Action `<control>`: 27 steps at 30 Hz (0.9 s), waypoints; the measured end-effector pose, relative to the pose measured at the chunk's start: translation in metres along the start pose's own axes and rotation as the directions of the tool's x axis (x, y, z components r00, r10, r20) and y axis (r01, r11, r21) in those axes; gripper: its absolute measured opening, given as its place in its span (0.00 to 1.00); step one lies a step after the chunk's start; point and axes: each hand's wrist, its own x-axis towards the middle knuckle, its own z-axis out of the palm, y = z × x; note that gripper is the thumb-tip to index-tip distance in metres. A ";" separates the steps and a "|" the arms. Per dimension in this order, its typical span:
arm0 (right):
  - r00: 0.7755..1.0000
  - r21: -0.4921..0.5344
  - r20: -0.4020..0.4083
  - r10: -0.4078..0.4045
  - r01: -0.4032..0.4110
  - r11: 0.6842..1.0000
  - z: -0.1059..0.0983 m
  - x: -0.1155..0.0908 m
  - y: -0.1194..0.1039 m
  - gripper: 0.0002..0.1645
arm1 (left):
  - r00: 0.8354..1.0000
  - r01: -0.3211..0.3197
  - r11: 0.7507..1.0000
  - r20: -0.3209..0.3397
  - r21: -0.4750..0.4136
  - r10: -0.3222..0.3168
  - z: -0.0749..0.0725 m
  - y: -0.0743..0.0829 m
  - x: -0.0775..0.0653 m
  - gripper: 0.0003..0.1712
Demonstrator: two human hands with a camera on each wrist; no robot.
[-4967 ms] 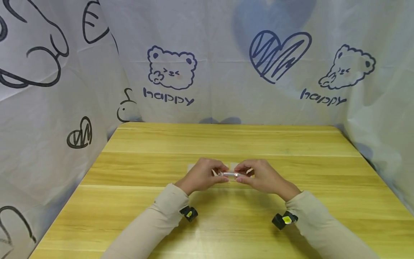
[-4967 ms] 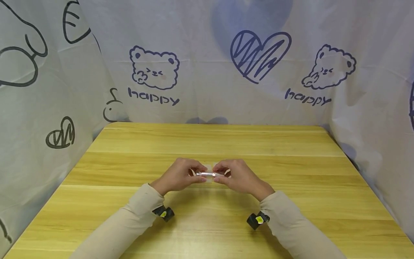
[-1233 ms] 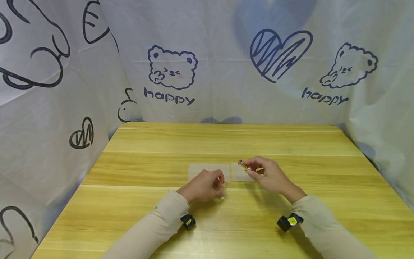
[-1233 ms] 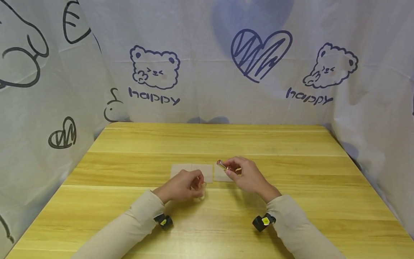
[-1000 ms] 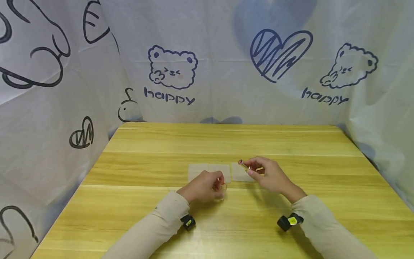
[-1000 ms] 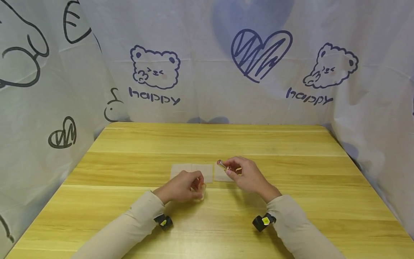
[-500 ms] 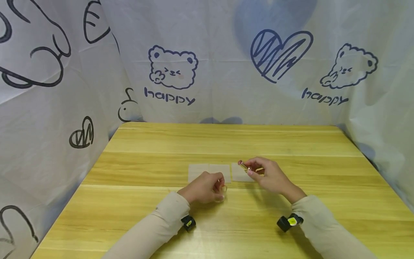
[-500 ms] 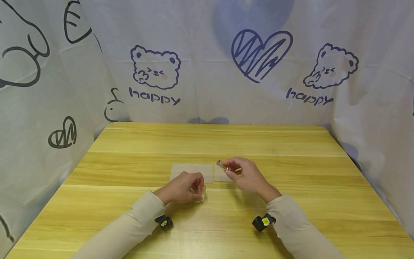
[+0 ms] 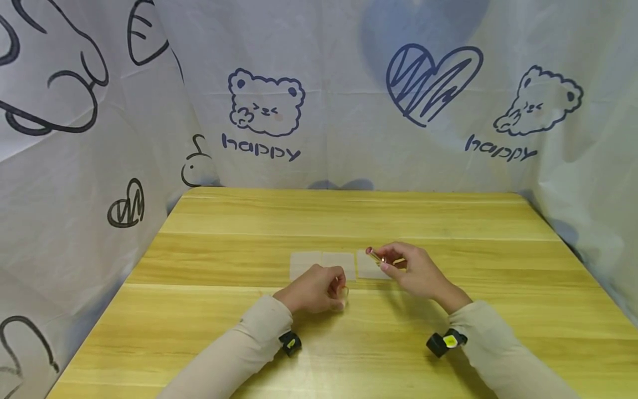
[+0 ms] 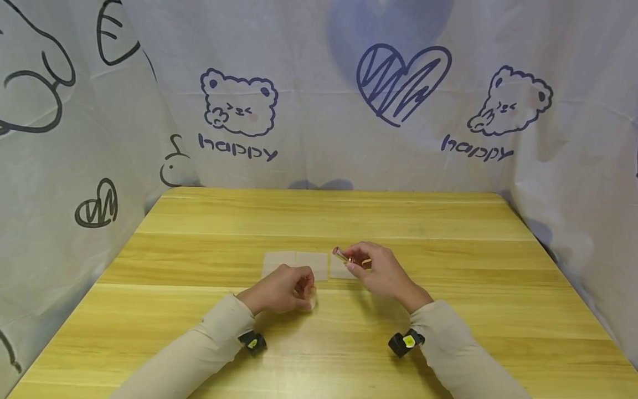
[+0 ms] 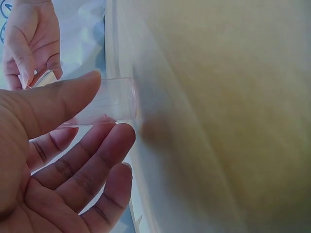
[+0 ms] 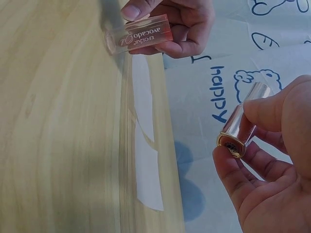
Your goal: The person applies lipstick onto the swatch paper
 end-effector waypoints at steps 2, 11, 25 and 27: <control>1.000 -0.001 -0.001 0.000 0.000 1.000 0.000 0.000 -0.001 0.13 | 1.000 -0.001 1.000 0.005 -0.001 0.001 0.000 0.000 0.000 0.18; 1.000 0.011 0.004 -0.003 0.003 1.000 -0.001 0.001 -0.004 0.13 | 1.000 0.017 1.000 0.020 -0.010 -0.017 -0.007 0.001 -0.003 0.19; 0.999 0.003 -0.005 -0.042 0.042 0.999 -0.002 0.003 -0.013 0.13 | 0.992 -0.020 0.993 -0.127 -0.120 0.004 -0.014 0.008 0.003 0.19; 0.999 0.002 -0.005 -0.048 0.048 0.999 -0.001 0.003 -0.014 0.13 | 0.989 -0.021 0.991 -0.146 -0.134 0.001 -0.014 0.009 0.004 0.20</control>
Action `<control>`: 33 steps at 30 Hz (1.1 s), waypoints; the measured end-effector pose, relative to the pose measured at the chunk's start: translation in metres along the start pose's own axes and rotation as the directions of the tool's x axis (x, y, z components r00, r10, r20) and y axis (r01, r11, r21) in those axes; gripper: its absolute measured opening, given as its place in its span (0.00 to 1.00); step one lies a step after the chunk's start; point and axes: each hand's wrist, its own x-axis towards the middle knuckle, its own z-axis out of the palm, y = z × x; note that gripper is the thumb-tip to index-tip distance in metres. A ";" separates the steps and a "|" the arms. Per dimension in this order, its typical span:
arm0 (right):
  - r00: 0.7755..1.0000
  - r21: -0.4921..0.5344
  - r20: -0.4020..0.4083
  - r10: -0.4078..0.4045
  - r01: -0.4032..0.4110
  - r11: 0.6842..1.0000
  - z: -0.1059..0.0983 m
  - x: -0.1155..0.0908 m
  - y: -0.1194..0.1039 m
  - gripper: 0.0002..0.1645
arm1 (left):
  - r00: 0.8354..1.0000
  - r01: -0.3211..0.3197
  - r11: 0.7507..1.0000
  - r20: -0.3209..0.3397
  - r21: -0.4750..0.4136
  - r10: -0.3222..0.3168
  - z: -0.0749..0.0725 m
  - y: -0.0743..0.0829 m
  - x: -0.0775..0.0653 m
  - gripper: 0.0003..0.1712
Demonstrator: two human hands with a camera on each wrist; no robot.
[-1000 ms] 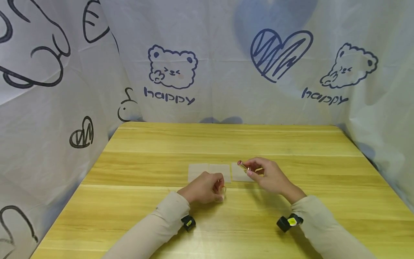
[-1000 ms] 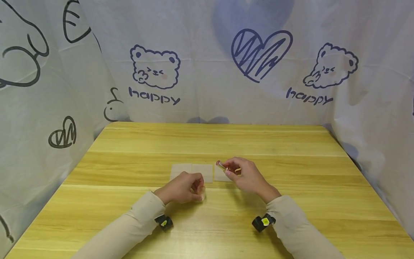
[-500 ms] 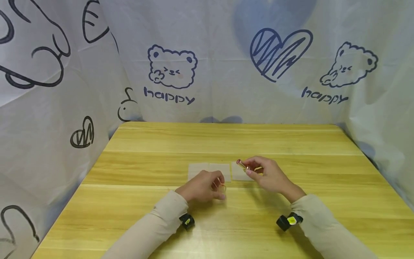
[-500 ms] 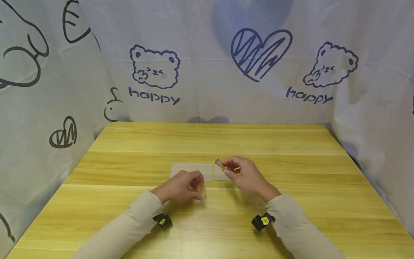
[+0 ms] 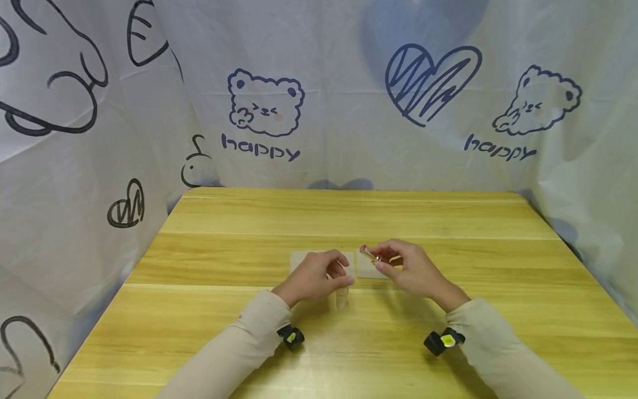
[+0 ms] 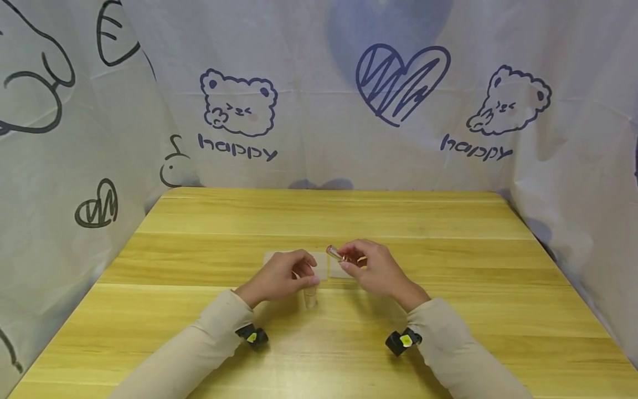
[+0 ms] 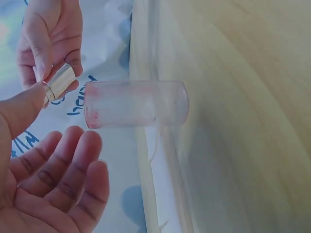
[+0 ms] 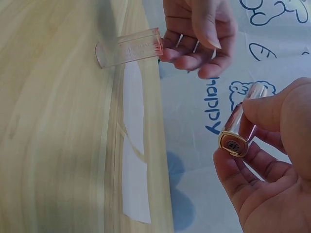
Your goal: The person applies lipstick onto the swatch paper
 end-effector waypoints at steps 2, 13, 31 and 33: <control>1.000 -0.001 0.000 -0.006 0.006 1.000 0.001 0.000 -0.001 0.13 | 1.000 0.000 1.000 -0.021 -0.014 0.000 0.001 0.000 0.001 0.20; 0.999 -0.026 0.011 -0.046 0.047 0.999 0.008 -0.003 -0.005 0.13 | 0.994 0.053 0.988 -0.086 -0.146 -0.066 0.008 0.008 0.002 0.20; 0.974 -0.126 -0.117 -0.192 0.178 0.976 0.013 0.001 -0.012 0.14 | 0.948 0.176 0.670 -0.060 -0.721 -0.313 0.016 0.023 0.008 0.17; 0.972 -0.132 -0.121 -0.203 0.187 0.973 0.015 0.002 -0.013 0.14 | 0.941 0.179 0.621 -0.053 -0.763 -0.335 0.018 0.023 0.008 0.15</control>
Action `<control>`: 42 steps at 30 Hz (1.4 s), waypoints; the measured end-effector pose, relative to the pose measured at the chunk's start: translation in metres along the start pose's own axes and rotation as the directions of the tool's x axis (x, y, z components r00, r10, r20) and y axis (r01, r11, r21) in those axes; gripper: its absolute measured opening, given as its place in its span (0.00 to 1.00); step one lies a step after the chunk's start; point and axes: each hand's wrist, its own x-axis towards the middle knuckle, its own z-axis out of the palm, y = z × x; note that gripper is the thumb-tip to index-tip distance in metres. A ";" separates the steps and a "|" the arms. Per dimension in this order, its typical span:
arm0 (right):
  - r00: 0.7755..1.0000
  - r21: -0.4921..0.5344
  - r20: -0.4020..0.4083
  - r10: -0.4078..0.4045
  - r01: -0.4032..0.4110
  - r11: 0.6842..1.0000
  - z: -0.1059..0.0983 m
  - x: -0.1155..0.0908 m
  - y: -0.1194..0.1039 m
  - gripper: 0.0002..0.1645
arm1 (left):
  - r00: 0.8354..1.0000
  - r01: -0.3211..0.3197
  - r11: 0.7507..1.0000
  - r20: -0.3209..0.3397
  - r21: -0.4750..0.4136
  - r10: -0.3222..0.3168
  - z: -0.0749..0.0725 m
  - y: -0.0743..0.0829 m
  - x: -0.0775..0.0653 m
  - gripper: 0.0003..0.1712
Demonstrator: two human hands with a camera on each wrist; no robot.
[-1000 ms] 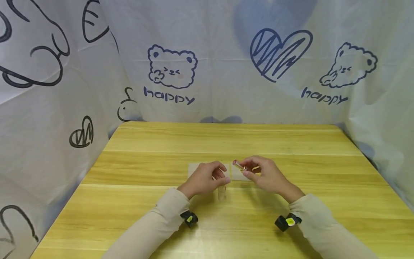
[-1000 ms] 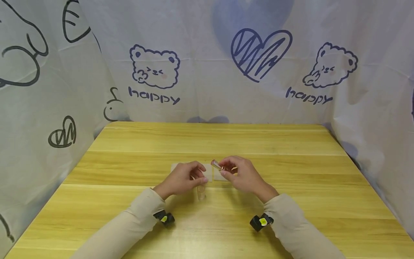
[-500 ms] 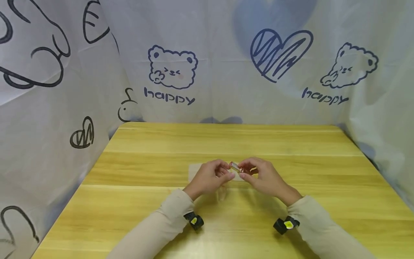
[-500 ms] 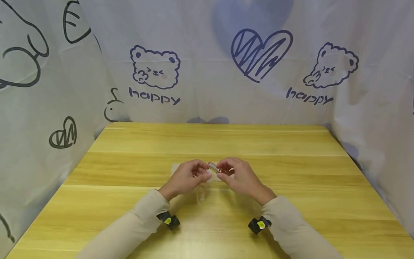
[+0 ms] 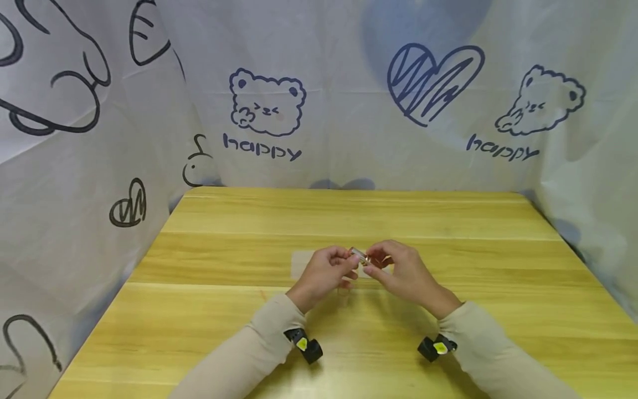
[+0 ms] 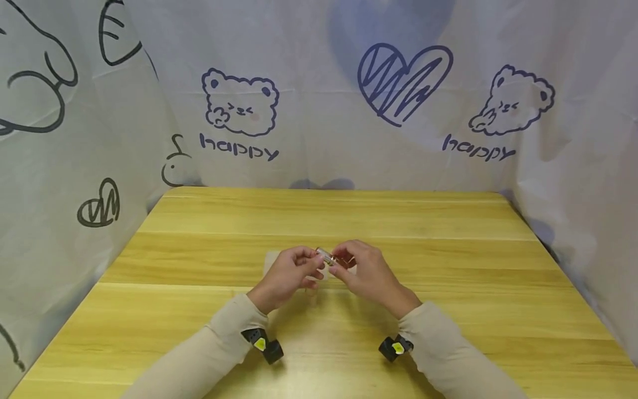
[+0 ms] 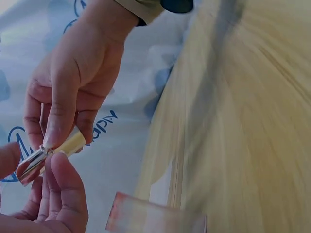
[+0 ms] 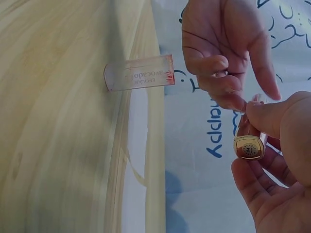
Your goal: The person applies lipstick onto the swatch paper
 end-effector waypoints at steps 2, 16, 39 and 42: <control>1.000 -0.012 -0.002 -0.005 0.005 1.000 0.001 0.000 0.000 0.14 | 1.000 0.019 0.998 -0.012 -0.054 -0.019 0.001 -0.001 0.001 0.13; 0.992 -0.059 -0.067 -0.111 0.107 0.993 0.005 0.002 -0.002 0.18 | 0.996 0.068 0.952 -0.043 -0.297 -0.084 0.008 0.002 0.004 0.09; 0.905 -0.192 -0.268 -0.330 0.285 0.939 0.021 0.004 0.006 0.20 | 0.958 0.097 0.820 -0.169 -0.565 -0.230 0.026 0.011 0.007 0.10; 0.905 -0.203 -0.263 -0.336 0.288 0.936 0.021 0.004 0.005 0.20 | 0.945 0.088 0.824 -0.215 -0.560 -0.247 0.026 0.010 0.008 0.11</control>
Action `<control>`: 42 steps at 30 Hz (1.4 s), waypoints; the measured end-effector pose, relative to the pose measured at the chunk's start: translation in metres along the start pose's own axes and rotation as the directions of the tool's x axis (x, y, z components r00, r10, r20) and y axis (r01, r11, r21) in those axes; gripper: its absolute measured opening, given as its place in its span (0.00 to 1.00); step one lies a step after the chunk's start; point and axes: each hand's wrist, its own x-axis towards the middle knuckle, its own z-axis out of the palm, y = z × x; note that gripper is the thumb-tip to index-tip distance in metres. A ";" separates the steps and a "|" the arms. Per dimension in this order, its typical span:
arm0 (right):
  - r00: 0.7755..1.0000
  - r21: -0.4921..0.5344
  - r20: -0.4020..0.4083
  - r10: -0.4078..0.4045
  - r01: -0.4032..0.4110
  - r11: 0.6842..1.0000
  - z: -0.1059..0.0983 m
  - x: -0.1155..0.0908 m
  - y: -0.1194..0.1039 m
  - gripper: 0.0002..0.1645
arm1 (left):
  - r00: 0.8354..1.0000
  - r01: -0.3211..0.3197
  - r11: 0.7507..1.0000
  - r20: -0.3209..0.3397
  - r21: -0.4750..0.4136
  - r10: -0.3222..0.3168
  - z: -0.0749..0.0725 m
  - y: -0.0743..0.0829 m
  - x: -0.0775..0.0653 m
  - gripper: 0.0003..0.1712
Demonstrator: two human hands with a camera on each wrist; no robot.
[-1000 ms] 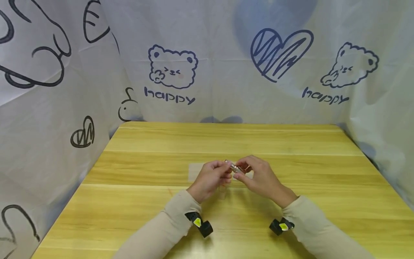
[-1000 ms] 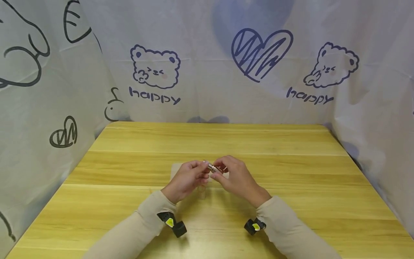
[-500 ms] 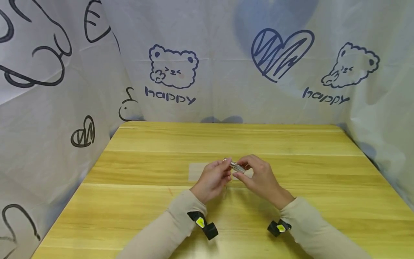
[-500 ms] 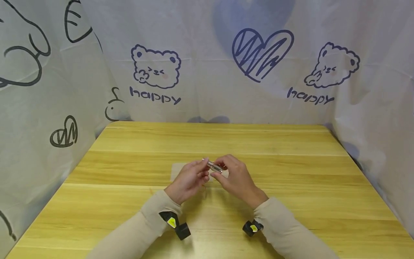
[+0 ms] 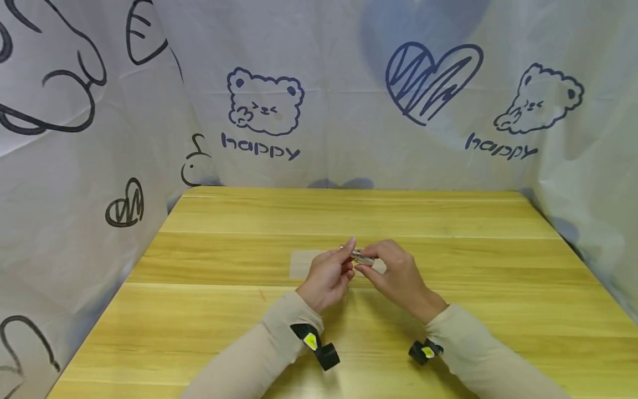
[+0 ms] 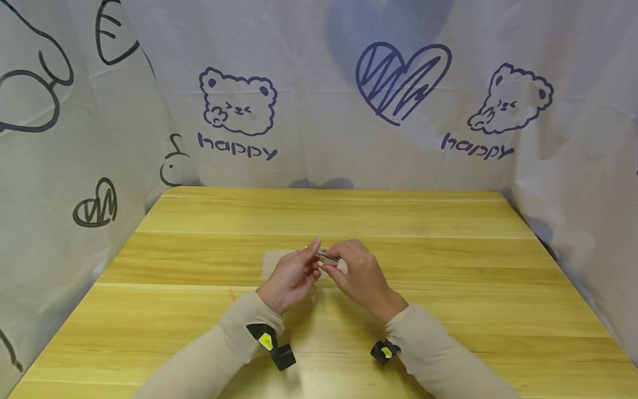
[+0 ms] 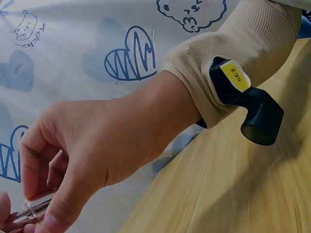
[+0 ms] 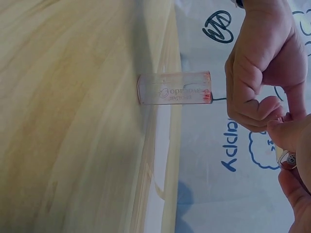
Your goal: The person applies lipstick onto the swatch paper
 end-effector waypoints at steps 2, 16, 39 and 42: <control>1.000 -0.002 0.004 0.000 0.000 1.000 0.000 0.001 0.000 0.19 | 1.000 -0.011 1.000 -0.026 0.007 0.011 0.000 0.000 0.001 0.11; 0.999 0.014 0.019 0.046 -0.046 0.999 0.000 0.002 -0.001 0.18 | 0.997 -0.076 0.995 -0.029 -0.062 0.074 -0.001 0.000 0.005 0.10; 0.972 0.190 0.097 0.215 -0.231 0.954 -0.002 0.000 0.003 0.06 | 0.992 -0.068 0.998 0.109 -0.010 0.069 -0.009 -0.003 0.007 0.04; 0.969 0.209 0.098 0.229 -0.245 0.947 -0.001 -0.001 0.003 0.05 | 0.989 -0.062 0.998 0.135 -0.019 0.064 -0.009 -0.003 0.007 0.05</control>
